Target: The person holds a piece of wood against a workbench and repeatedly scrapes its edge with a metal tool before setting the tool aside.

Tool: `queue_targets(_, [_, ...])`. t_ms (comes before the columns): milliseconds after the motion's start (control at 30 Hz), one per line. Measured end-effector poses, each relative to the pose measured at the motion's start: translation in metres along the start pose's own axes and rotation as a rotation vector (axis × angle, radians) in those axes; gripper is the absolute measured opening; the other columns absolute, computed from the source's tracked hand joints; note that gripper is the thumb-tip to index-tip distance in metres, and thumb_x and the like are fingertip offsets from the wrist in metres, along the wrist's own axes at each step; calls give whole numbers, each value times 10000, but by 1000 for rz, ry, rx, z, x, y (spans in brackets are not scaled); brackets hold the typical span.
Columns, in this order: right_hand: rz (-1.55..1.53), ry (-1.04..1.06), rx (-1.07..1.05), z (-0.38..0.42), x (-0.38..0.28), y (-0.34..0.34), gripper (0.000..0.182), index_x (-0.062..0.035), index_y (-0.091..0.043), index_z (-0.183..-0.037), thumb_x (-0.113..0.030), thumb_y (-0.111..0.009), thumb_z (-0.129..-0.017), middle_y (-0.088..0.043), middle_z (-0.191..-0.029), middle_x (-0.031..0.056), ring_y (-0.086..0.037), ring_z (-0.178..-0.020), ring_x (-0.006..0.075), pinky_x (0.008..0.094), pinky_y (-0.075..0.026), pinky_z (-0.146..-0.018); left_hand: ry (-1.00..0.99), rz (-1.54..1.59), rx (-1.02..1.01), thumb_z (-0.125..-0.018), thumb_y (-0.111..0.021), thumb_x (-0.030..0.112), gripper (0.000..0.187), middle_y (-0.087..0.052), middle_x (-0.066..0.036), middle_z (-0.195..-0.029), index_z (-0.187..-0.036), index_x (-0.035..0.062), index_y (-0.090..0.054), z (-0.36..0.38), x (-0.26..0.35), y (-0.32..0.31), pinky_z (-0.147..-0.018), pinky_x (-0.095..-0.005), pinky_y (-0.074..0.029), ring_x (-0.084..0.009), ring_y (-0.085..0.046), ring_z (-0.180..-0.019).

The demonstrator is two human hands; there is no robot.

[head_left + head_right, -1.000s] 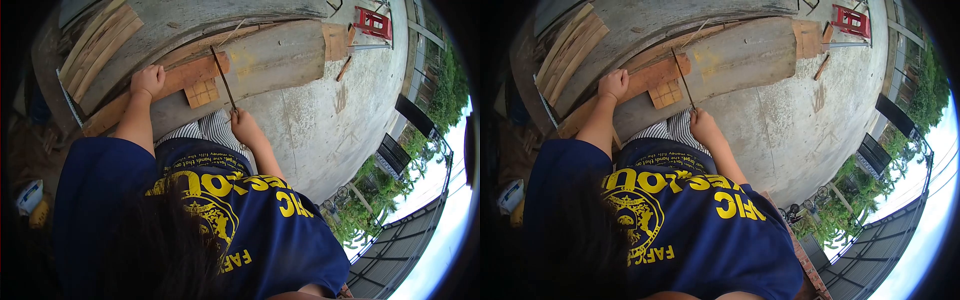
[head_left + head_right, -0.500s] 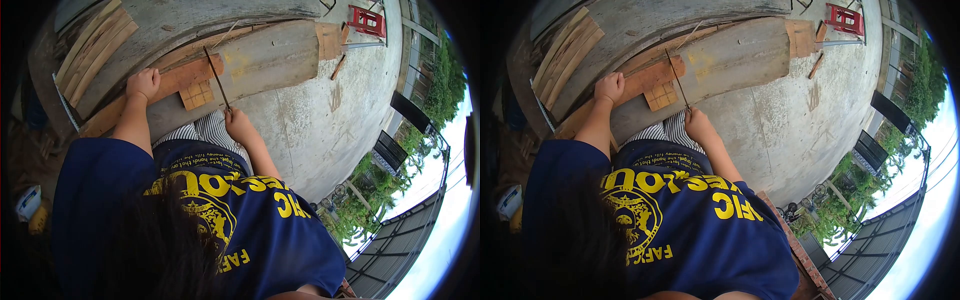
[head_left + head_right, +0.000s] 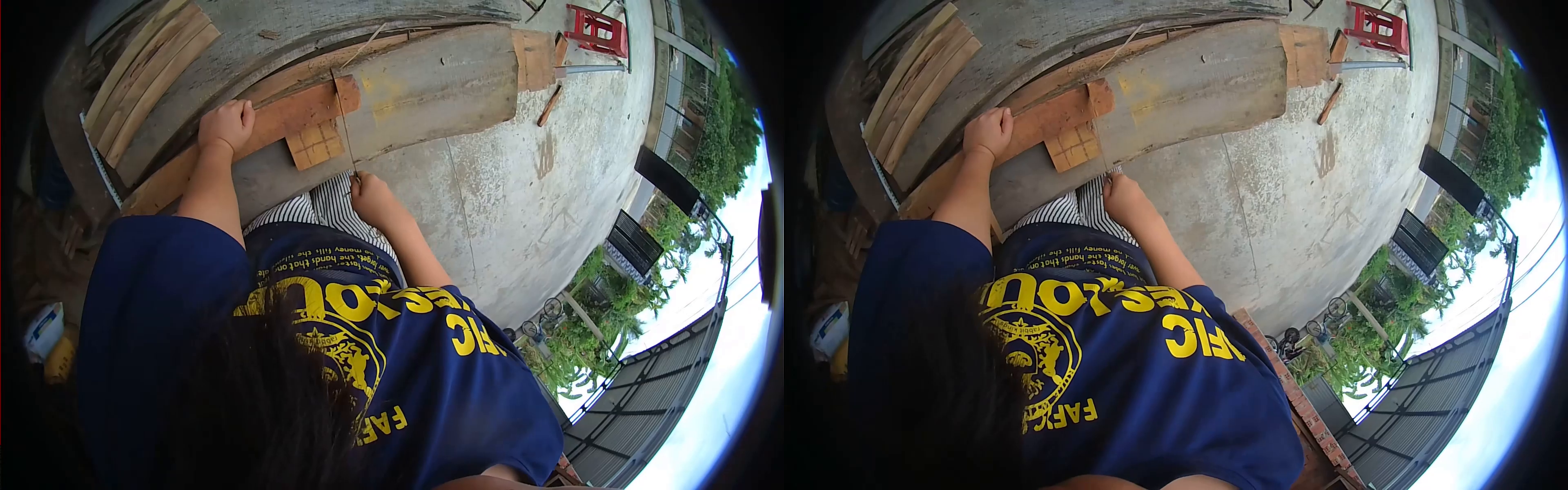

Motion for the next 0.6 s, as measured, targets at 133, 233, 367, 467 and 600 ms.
queue_targets(133, [-67,130,-90,-4,-9,-27,360,63,-559,-954,-271,-427,-926,-571,-878,337,-529,-901,495,486,-444,-776,1,12,24,-893,-399,303,317,-642,-82,-860,-784,101,-619,1,0,1,-687,-430,-489,-311,-608,-772])
queue_targets(233, [-187,19,104,5,0,-13,353,49,-456,-986,-299,-476,-925,-574,-831,344,-540,-856,507,487,-446,-712,-7,14,36,-892,-403,301,316,-642,-83,-855,-778,100,-617,0,-1,1,-680,-432,-489,-314,-607,-763])
queue_targets(367, [-147,-18,139,18,4,16,420,5,-295,-1228,-148,-499,-894,-584,-817,332,-572,-782,487,506,-462,-672,-21,19,73,-889,-408,305,313,-643,-80,-846,-773,102,-617,0,-1,-1,-669,-434,-490,-316,-607,-753])
queue_targets(467, [-76,114,165,30,-6,26,449,-61,-305,-1277,-122,-514,-885,-602,-814,306,-580,-821,473,475,-466,-690,-14,2,71,-887,-412,308,309,-643,-76,-845,-774,106,-616,-1,-3,-4,-665,-433,-491,-315,-608,-752])
queue_targets(600, [-55,205,171,41,-15,27,517,-103,-296,-1353,-68,-494,-877,-608,-886,294,-580,-860,458,463,-474,-723,-14,34,69,-885,-415,309,305,-643,-77,-843,-777,108,-617,1,-4,-3,-663,-433,-492,-312,-609,-753])
Point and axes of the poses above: each hand's wrist, its own z-axis away from the middle knuckle, its own y-axis out of the back of the hand, x = y × z, the point moved 6 cm from there along -z, towards the middle knuckle
